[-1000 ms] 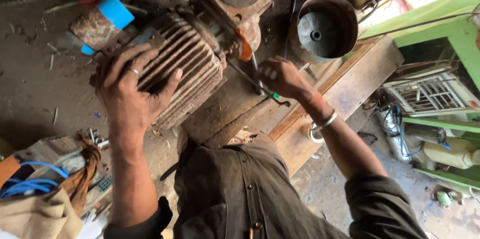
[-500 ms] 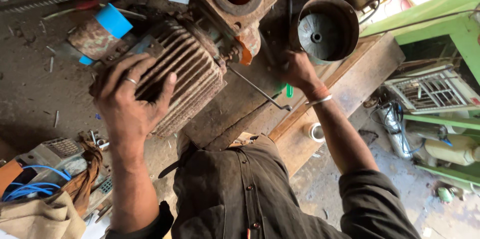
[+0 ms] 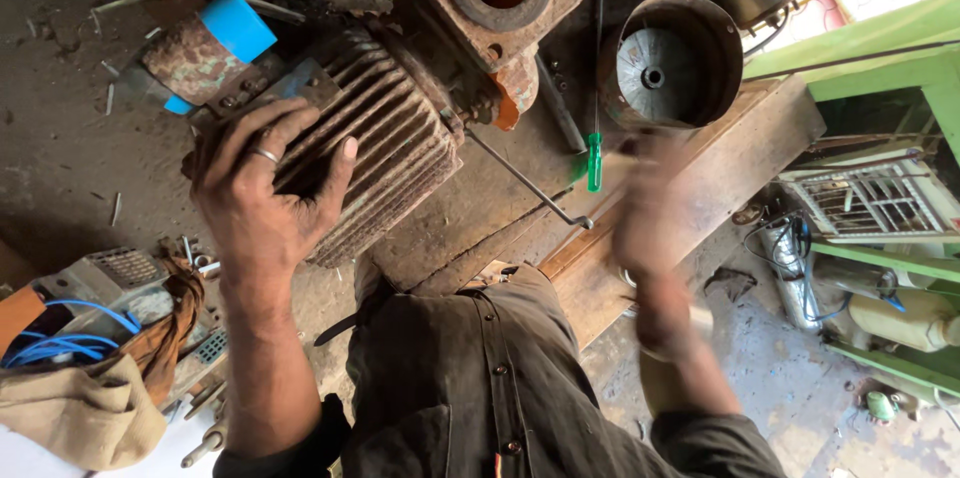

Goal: The person works on a rusty electric motor pump unit on a workshop bench. They hold the pump steady while loosening and tightening bolts with a spanner, reposition the unit, tap parts with a hammer, and use a screwdriver on the housing, working around the pump body and mounting flange.

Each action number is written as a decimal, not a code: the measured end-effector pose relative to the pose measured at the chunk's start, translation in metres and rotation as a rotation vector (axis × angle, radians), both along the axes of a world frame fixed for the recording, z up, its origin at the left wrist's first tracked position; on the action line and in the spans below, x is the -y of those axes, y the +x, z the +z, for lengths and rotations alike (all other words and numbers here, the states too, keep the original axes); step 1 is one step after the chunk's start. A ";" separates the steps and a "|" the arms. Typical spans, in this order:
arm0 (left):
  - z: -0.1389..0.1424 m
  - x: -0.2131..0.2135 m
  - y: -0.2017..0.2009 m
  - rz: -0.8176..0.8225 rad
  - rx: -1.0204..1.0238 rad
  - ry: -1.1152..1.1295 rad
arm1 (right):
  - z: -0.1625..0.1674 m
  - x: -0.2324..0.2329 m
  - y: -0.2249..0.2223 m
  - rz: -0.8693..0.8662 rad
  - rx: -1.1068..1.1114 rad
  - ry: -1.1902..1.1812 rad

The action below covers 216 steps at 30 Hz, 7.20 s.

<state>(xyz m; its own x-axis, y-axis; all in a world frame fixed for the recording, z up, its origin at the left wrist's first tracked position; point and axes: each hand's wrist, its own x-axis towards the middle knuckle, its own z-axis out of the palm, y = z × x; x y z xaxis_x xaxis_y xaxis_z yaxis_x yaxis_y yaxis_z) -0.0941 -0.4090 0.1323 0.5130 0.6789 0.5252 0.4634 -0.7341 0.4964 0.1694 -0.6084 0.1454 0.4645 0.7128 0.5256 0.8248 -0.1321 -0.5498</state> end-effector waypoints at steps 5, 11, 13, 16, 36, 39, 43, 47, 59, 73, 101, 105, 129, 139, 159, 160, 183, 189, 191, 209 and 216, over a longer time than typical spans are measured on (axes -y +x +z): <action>0.004 -0.001 0.000 0.006 0.039 -0.019 | -0.115 -0.019 -0.001 0.168 0.154 -0.388; 0.008 -0.001 0.004 0.006 0.029 0.006 | -0.150 -0.003 0.009 0.195 0.073 -0.367; 0.008 0.000 0.005 0.001 0.048 -0.024 | -0.158 -0.010 0.006 0.229 0.068 -0.377; 0.008 0.001 0.005 -0.001 0.072 -0.025 | -0.171 -0.016 0.007 0.163 0.169 -0.308; -0.006 0.002 0.003 0.006 0.074 -0.012 | -0.092 -0.052 0.039 0.503 -0.029 -0.749; -0.006 0.001 0.002 -0.004 0.091 -0.015 | -0.087 -0.064 0.045 0.621 0.057 -0.823; -0.004 0.000 0.003 0.018 0.056 0.011 | -0.091 -0.051 0.035 0.584 0.008 -0.737; -0.002 0.000 0.004 0.017 0.070 0.001 | -0.106 -0.026 0.031 0.535 -0.100 -0.466; 0.004 -0.001 0.008 0.037 0.091 -0.001 | -0.158 -0.014 0.013 0.349 0.081 -0.230; -0.011 0.004 0.000 0.007 0.090 -0.014 | -0.051 -0.031 0.013 0.348 -0.043 -0.745; -0.062 0.142 0.097 -0.490 0.075 -1.310 | -0.045 0.094 -0.041 0.296 -1.311 -0.071; -0.094 0.150 0.095 -0.500 0.473 -1.641 | -0.018 0.101 -0.056 0.373 -1.476 0.014; -0.090 0.029 0.047 -0.744 1.028 -0.818 | -0.209 -0.076 -0.047 0.096 -2.105 0.234; -0.097 0.033 0.041 -0.497 0.987 -0.668 | -0.207 -0.077 -0.027 0.312 -1.891 0.034; -0.101 0.055 0.038 -0.261 0.865 -0.472 | -0.167 -0.084 -0.012 0.404 -1.927 -0.001; -0.097 0.057 0.035 -0.253 0.853 -0.453 | -0.168 -0.082 -0.014 0.374 -1.852 -0.042; -0.077 0.089 -0.001 -0.396 -0.854 -1.087 | -0.060 0.079 0.009 0.022 -0.126 -0.381; -0.055 0.076 -0.073 -0.032 -0.587 -1.294 | -0.041 0.031 -0.007 0.015 0.099 -0.385; -0.046 0.065 -0.096 -0.319 -0.167 -1.148 | -0.031 0.021 -0.011 0.006 0.128 -0.397; -0.035 0.042 -0.020 0.219 -0.018 0.049 | -0.074 0.027 0.037 0.509 -0.217 -0.386; -0.043 0.042 -0.024 0.202 0.029 0.003 | -0.154 0.043 -0.007 0.211 0.001 -0.201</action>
<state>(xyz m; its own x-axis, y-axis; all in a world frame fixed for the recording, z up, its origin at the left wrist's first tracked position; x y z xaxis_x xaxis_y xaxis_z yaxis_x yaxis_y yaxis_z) -0.1182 -0.4513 0.0896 0.3510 0.7652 0.5397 0.5871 -0.6288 0.5098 0.1623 -0.6516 -0.0087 0.2942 0.8835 0.3645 0.8460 -0.0633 -0.5294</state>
